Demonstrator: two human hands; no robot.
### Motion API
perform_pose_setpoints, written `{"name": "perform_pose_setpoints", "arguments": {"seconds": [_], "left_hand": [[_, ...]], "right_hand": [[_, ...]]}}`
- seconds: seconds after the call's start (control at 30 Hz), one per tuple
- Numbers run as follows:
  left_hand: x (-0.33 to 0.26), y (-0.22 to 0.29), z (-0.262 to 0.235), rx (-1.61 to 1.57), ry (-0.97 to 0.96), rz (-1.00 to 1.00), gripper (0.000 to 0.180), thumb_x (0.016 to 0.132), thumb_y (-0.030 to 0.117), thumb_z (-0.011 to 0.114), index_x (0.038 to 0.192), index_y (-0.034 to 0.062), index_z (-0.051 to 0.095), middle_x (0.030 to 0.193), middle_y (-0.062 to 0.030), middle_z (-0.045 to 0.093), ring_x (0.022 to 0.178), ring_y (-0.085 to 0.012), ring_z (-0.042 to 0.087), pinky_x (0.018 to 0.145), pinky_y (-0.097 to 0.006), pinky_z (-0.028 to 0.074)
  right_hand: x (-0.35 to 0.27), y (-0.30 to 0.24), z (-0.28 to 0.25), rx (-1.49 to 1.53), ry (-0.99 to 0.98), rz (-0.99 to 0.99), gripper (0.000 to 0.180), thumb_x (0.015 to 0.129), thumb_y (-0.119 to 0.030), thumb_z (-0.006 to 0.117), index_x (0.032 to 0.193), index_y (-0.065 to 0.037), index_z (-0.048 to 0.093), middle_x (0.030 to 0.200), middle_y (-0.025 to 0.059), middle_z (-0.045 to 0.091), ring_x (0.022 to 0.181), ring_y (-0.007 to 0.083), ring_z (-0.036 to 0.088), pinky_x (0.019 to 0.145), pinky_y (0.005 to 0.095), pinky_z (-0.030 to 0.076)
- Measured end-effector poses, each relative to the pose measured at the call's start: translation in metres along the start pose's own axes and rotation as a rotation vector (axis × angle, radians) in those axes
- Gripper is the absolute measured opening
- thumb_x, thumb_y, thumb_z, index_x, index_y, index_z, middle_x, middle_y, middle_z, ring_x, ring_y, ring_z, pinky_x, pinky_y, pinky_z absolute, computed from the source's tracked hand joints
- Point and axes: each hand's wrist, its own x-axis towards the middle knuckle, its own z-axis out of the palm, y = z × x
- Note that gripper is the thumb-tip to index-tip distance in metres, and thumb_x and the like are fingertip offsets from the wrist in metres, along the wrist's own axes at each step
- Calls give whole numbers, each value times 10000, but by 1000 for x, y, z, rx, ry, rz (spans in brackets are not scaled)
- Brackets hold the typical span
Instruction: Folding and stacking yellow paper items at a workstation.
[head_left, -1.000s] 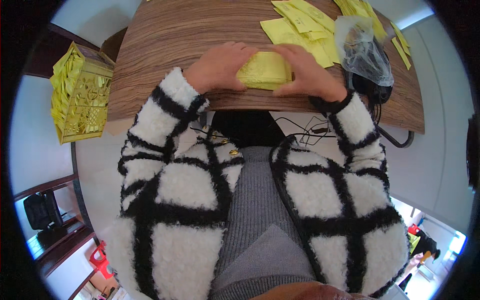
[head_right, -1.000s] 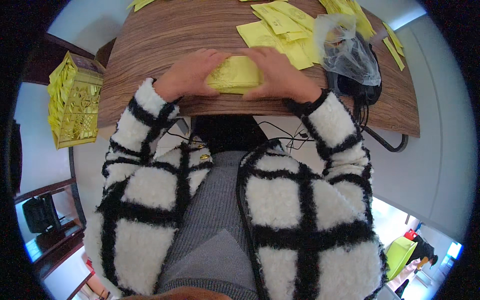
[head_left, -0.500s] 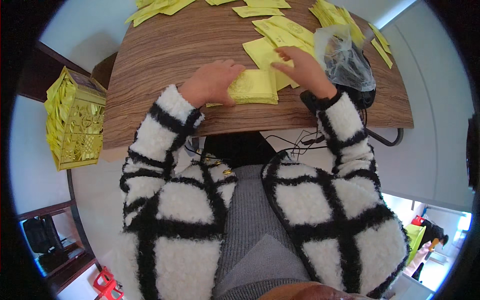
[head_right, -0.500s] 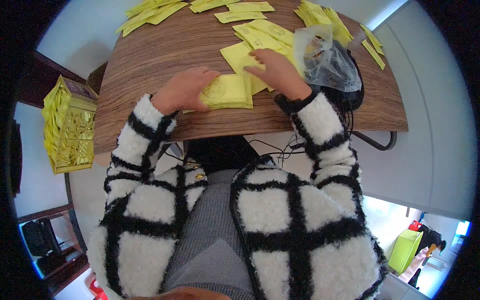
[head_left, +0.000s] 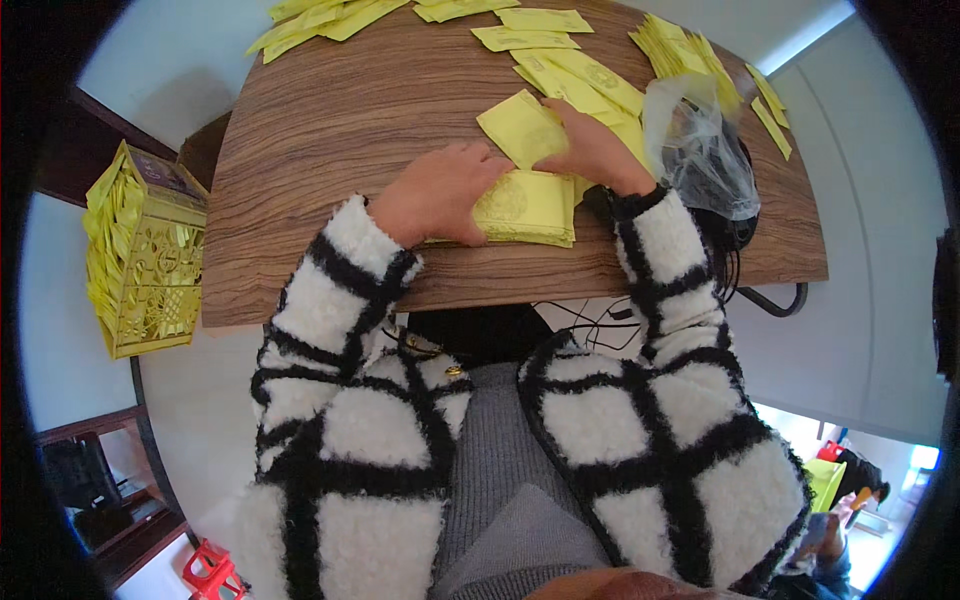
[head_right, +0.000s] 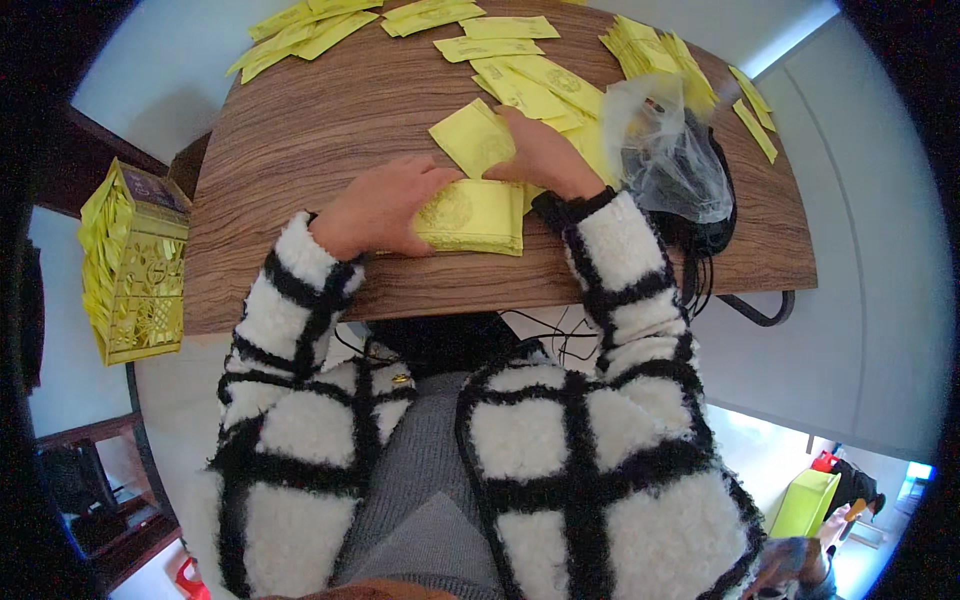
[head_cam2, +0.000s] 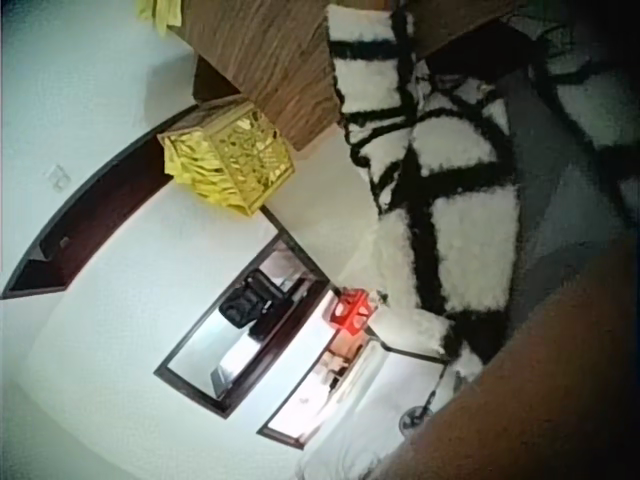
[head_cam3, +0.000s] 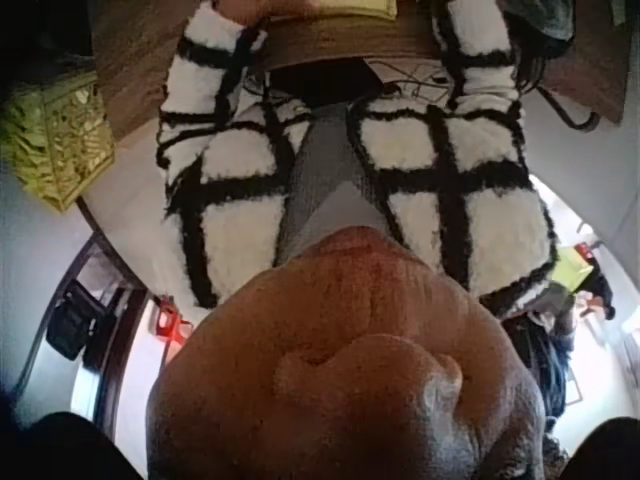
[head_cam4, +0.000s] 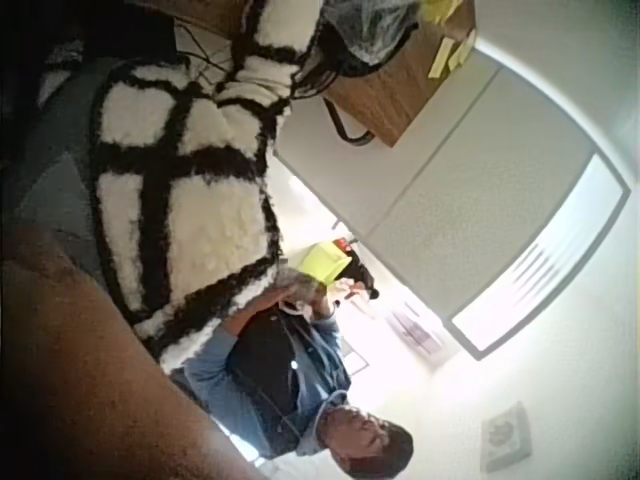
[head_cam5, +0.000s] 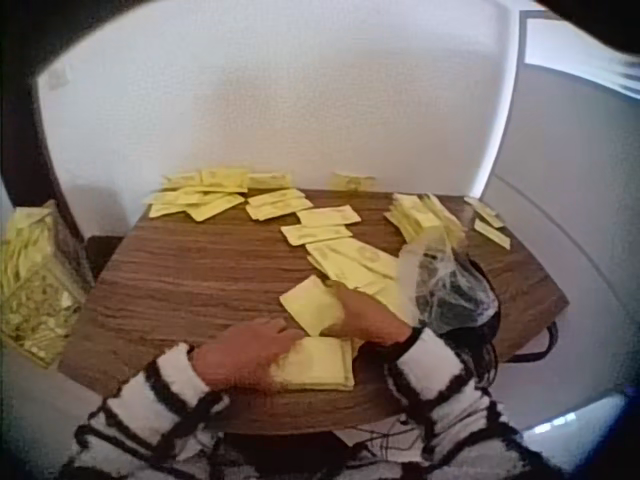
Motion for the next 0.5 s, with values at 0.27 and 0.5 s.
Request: {"name": "perform_pose_setpoints", "arguments": {"seconds": [0.27, 0.5], "left_hand": [[-3, 4, -11, -38, -108, -61, 806, 645, 330, 828, 1345, 88, 510, 1201, -144, 554, 1130, -347, 552, 936, -423, 488], [-3, -17, 0, 40, 40, -68, 875, 677, 424, 862, 1353, 17, 484, 1230, -183, 584, 1174, -351, 550, 972, -418, 472]], "right_hand": [[-1, -3, -14, 224, 75, 47, 382, 800, -303, 750, 1006, 10, 675, 916, 213, 687, 871, 369, 658, 773, 418, 504], [7, -26, -21, 954, 451, -53, 296, 874, -141, 743, 1111, 4, 643, 1009, 67, 716, 904, 143, 667, 780, 279, 522]]}}
